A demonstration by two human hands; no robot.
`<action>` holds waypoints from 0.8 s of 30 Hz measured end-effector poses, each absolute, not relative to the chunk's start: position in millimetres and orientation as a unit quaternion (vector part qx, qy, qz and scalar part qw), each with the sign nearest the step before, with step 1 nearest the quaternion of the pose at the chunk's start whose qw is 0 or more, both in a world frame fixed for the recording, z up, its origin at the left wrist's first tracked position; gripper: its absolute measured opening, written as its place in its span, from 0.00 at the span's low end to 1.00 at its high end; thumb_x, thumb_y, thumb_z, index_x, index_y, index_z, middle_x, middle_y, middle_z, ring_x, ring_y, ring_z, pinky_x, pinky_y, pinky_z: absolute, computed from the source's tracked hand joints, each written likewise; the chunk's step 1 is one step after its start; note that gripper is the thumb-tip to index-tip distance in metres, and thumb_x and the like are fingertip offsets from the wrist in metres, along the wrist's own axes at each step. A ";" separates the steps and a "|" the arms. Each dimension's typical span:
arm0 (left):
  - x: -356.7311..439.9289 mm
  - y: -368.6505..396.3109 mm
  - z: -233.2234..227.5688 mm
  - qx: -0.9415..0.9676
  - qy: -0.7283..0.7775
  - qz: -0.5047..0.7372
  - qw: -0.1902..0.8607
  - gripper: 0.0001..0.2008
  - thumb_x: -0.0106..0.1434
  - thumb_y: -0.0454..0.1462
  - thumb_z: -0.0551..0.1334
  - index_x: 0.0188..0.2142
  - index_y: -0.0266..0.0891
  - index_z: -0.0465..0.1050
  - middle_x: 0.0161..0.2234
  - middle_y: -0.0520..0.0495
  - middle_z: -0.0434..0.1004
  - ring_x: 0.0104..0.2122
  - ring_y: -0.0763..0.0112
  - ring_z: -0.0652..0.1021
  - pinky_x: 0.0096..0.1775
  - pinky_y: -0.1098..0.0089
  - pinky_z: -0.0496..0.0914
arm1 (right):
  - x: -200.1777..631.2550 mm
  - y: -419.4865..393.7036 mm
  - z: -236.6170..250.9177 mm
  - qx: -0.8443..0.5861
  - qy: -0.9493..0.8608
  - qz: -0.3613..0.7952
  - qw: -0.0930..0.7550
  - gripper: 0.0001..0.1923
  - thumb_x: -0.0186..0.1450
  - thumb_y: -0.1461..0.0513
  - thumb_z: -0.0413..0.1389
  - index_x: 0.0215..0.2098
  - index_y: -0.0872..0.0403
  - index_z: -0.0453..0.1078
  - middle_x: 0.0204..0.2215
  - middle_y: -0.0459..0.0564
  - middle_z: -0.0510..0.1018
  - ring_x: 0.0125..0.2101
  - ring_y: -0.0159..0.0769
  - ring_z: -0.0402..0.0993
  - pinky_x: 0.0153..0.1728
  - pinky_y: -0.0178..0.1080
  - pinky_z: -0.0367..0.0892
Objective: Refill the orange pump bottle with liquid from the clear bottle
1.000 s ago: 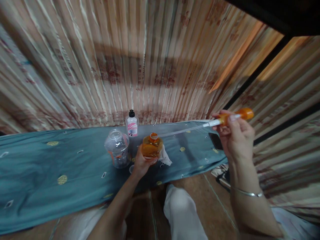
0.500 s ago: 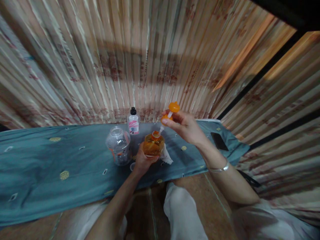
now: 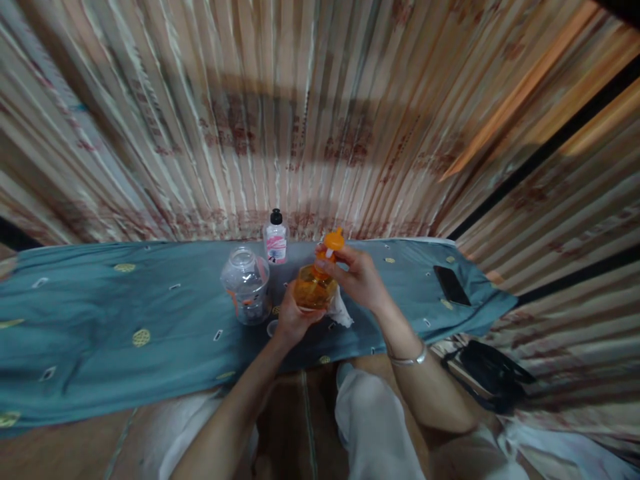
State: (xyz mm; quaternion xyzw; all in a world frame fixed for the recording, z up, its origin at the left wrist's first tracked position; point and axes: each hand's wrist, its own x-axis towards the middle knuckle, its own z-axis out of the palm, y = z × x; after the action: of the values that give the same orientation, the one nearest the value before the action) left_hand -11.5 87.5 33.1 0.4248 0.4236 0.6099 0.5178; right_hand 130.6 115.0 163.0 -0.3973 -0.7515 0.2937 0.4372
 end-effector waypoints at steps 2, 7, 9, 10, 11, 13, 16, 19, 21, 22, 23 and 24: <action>-11.7 87.4 32.4 0.422 0.423 0.610 0.520 0.37 0.37 0.36 0.79 0.46 0.41 0.67 0.45 0.44 0.81 0.47 0.53 0.82 0.49 0.55 0.76 | 129.9 111.7 161.5 -0.413 -0.742 0.289 0.442 0.23 0.66 0.44 0.59 0.47 0.51 0.79 0.39 0.48 0.85 0.41 0.42 0.80 0.47 0.43 0.73; -13.9 86.3 33.7 0.423 0.433 0.604 0.519 0.38 0.35 0.35 0.80 0.45 0.41 0.67 0.44 0.45 0.80 0.47 0.54 0.82 0.52 0.53 0.74 | 128.5 107.3 157.3 -0.425 -0.731 0.277 0.456 0.20 0.67 0.46 0.59 0.47 0.51 0.78 0.45 0.51 0.85 0.45 0.44 0.80 0.50 0.44 0.72; -13.9 85.7 34.3 0.424 0.431 0.601 0.523 0.38 0.36 0.36 0.80 0.46 0.41 0.67 0.44 0.45 0.80 0.46 0.55 0.82 0.51 0.54 0.75 | 129.0 105.9 157.1 -0.422 -0.738 0.278 0.447 0.20 0.67 0.47 0.60 0.48 0.51 0.78 0.43 0.51 0.84 0.45 0.44 0.80 0.50 0.44 0.72; -13.6 85.4 34.6 0.424 0.429 0.600 0.526 0.38 0.36 0.36 0.80 0.47 0.41 0.67 0.44 0.45 0.80 0.45 0.55 0.82 0.50 0.54 0.75 | 129.5 105.2 157.3 -0.419 -0.743 0.283 0.439 0.20 0.66 0.48 0.60 0.49 0.51 0.77 0.42 0.50 0.84 0.45 0.44 0.80 0.50 0.44 0.73; -13.3 85.1 34.8 0.424 0.427 0.599 0.529 0.39 0.36 0.36 0.79 0.48 0.41 0.67 0.44 0.45 0.81 0.45 0.54 0.82 0.49 0.54 0.76 | 130.3 104.6 157.6 -0.415 -0.748 0.289 0.429 0.20 0.66 0.49 0.61 0.50 0.51 0.77 0.41 0.50 0.84 0.44 0.44 0.80 0.50 0.44 0.73; -12.7 84.7 35.1 0.423 0.426 0.598 0.532 0.39 0.37 0.36 0.79 0.49 0.41 0.67 0.44 0.44 0.81 0.45 0.54 0.83 0.49 0.54 0.76 | 132.5 103.7 158.3 -0.408 -0.757 0.301 0.412 0.20 0.66 0.50 0.61 0.51 0.52 0.76 0.39 0.49 0.83 0.43 0.44 0.80 0.51 0.45 0.73; -12.4 84.3 35.5 0.423 0.431 0.597 0.529 0.40 0.37 0.36 0.79 0.49 0.41 0.67 0.46 0.43 0.80 0.47 0.52 0.82 0.50 0.54 0.75 | 137.0 103.8 158.2 -0.394 -0.764 0.319 0.399 0.19 0.67 0.50 0.60 0.51 0.52 0.76 0.38 0.50 0.83 0.41 0.43 0.81 0.52 0.45 0.73; -12.5 84.1 35.9 0.424 0.437 0.594 0.526 0.40 0.37 0.36 0.79 0.50 0.41 0.67 0.47 0.43 0.80 0.49 0.52 0.81 0.51 0.54 0.75 | 141.4 104.7 156.2 -0.383 -0.765 0.335 0.395 0.19 0.68 0.49 0.59 0.51 0.50 0.76 0.40 0.50 0.83 0.43 0.43 0.80 0.53 0.45 0.72; -12.4 83.9 36.1 0.424 0.440 0.592 0.526 0.40 0.36 0.36 0.80 0.50 0.41 0.67 0.47 0.43 0.80 0.49 0.52 0.81 0.52 0.54 0.75 | 143.2 104.5 154.9 -0.375 -0.765 0.341 0.398 0.20 0.69 0.48 0.58 0.52 0.49 0.75 0.43 0.50 0.83 0.45 0.43 0.80 0.53 0.44 0.72; -12.3 83.7 36.2 0.424 0.440 0.591 0.527 0.41 0.36 0.36 0.80 0.50 0.41 0.67 0.48 0.43 0.80 0.49 0.52 0.81 0.52 0.54 0.74 | 143.5 104.0 154.5 -0.373 -0.765 0.341 0.400 0.20 0.69 0.48 0.58 0.53 0.49 0.74 0.44 0.50 0.83 0.46 0.42 0.80 0.53 0.44 0.72; -12.2 83.6 36.4 0.423 0.440 0.591 0.527 0.41 0.36 0.35 0.79 0.50 0.41 0.67 0.48 0.43 0.80 0.49 0.52 0.81 0.52 0.54 0.74 | 143.4 103.2 154.4 -0.372 -0.764 0.341 0.402 0.20 0.69 0.48 0.58 0.54 0.49 0.74 0.45 0.50 0.83 0.46 0.42 0.80 0.53 0.44 0.72; -12.1 83.4 36.5 0.423 0.440 0.591 0.528 0.41 0.36 0.35 0.79 0.50 0.41 0.67 0.48 0.43 0.80 0.49 0.53 0.81 0.52 0.54 0.74 | 142.8 102.3 154.5 -0.373 -0.765 0.338 0.402 0.20 0.69 0.48 0.58 0.53 0.49 0.74 0.45 0.50 0.83 0.47 0.42 0.80 0.53 0.43 0.72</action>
State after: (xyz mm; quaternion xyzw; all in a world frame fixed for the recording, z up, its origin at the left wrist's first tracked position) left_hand -12.1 83.4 36.5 0.4230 0.4396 0.5908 0.5280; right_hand 142.8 102.3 154.5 -0.3728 -0.7649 0.3377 0.4025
